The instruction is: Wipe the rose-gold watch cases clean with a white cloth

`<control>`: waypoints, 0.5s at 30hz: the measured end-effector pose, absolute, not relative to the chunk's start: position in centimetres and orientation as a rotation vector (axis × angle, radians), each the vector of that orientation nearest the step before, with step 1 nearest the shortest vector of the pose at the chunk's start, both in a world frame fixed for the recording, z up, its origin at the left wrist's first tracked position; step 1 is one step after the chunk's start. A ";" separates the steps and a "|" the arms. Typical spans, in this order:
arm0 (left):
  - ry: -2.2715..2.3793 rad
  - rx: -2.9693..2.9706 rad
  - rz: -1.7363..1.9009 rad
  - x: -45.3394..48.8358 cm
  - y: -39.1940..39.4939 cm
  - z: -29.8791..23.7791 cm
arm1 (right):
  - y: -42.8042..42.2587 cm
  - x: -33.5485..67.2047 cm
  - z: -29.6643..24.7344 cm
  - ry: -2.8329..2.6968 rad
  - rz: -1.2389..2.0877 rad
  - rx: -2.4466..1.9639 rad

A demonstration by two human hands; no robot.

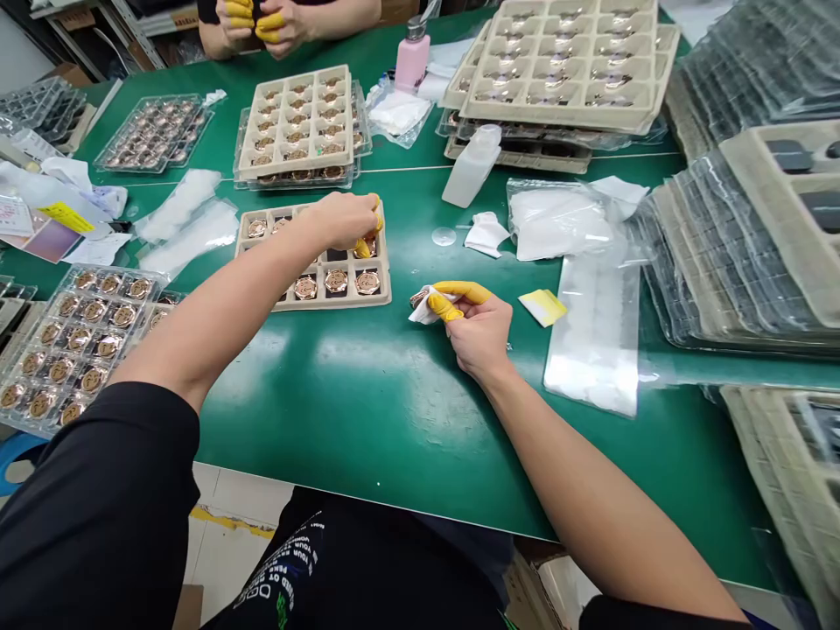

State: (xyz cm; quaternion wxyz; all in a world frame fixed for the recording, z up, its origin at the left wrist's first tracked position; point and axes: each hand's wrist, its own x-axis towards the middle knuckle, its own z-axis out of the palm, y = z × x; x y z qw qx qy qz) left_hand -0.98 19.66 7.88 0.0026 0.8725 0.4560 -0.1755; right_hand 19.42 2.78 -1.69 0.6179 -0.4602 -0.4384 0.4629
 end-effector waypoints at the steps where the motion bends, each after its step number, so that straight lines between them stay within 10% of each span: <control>1: 1.451 2.738 -0.572 -0.9 19.5 8.1 | 2.8 19.4 -1.7 -1.009 1.072 -1.061; 15: 1.777 2.260 -0.055 -3.0 17.1 7.2 | 3.3 19.5 -2.4 -1.032 1.088 -1.088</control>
